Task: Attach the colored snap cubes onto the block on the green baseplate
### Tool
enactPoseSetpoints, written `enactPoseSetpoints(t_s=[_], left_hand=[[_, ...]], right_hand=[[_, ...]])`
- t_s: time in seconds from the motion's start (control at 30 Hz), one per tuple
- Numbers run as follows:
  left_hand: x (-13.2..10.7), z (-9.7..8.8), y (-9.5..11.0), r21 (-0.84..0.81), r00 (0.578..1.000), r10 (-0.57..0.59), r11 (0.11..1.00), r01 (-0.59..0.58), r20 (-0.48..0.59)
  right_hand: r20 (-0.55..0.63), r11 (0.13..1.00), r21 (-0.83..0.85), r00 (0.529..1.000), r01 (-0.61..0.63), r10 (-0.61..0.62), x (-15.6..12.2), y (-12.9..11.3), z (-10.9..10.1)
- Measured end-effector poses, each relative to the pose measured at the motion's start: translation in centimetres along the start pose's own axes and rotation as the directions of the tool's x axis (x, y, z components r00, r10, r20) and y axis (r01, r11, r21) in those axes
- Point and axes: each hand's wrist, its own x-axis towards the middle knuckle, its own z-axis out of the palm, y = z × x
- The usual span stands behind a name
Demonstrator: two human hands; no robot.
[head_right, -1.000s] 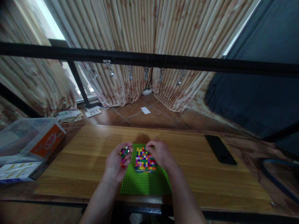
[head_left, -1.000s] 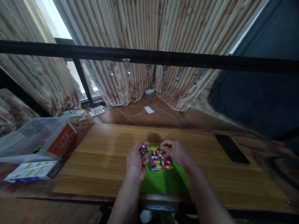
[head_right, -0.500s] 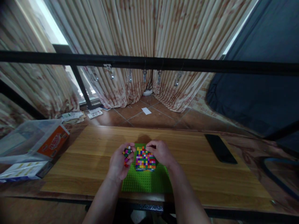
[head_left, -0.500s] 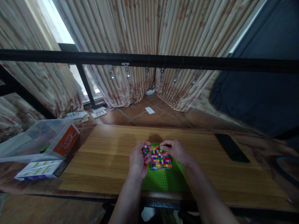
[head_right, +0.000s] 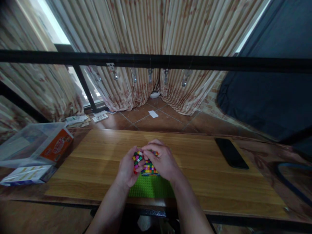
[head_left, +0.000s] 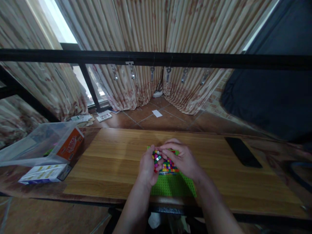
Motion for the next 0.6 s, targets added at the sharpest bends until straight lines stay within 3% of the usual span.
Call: enactPoseSetpoints(t_s=[0.2,0.43,0.6], left_hand=[[0.2,-0.1,0.0,-0.114,0.997,-0.077,0.991,0.073,-0.029],[0.4,0.0,-0.6,-0.026,0.993,0.040,0.999,-0.043,-0.115],[0.5,0.1,-0.5,-0.004,0.989,0.064,0.998,-0.065,-0.134]], right_hand=[[0.070,1.000,-0.002,0.998,0.000,0.000,-0.3,-0.7,-0.1],[0.102,0.996,-0.089,0.994,-0.015,0.024,-0.4,-1.0,0.6],[0.104,0.996,-0.083,0.993,-0.039,0.048,-0.2,-1.5,1.0]])
